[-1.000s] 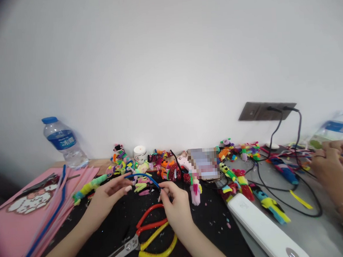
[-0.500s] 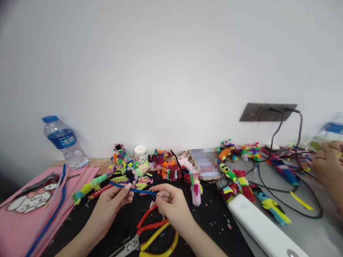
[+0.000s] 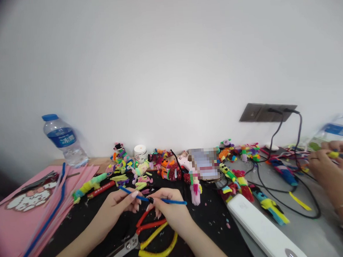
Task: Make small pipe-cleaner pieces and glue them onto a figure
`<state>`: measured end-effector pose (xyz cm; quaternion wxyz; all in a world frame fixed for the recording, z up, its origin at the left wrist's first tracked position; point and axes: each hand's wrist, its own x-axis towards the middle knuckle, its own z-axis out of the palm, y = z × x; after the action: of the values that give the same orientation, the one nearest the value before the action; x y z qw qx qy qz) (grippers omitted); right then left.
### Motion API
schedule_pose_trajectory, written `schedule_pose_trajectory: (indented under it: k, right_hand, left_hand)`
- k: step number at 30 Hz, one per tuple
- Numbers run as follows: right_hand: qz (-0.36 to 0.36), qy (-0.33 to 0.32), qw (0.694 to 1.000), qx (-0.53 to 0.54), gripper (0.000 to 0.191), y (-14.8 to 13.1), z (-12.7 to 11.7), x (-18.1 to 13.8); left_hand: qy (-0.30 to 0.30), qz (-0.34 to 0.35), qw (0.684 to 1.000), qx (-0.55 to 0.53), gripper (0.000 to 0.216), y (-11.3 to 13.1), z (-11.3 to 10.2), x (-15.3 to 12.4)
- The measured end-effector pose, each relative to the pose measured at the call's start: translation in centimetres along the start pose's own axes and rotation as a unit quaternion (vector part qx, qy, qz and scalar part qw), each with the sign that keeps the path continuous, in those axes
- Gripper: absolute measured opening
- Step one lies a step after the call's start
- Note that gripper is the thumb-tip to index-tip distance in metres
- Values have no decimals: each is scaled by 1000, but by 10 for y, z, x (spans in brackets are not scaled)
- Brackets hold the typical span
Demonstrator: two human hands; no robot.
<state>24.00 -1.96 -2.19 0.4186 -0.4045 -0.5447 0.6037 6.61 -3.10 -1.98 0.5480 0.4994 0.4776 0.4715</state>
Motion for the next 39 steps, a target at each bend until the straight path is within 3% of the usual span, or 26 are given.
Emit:
schedule_pose_trajectory:
  k: [4, 12, 19, 26, 32, 39]
  right_hand:
    - [10, -8, 1000, -23, 12, 1, -2, 0]
    - [-63, -13, 988, -140, 11, -5, -2, -3]
    - [-74, -26, 984, -157, 14, -3, -2, -7]
    - [-83, -9, 988, -129, 20, -4, -5, -6]
    - [-105, -58, 982, -143, 29, -1, -5, -8]
    - [-101, -97, 974, -176, 24, 3, 3, -14]
  left_hand:
    - [67, 4, 998, 5, 31, 4, -1, -1]
    - [41, 0, 999, 17, 31, 4, 1, -3]
    - [68, 35, 994, 73, 29, 1, 1, -3]
    - [-61, 30, 988, 141, 27, 1, 1, -7]
    - [-191, -44, 972, 132, 29, -2, 5, -13]
    - [-284, -117, 942, 137, 30, -2, 2, -19]
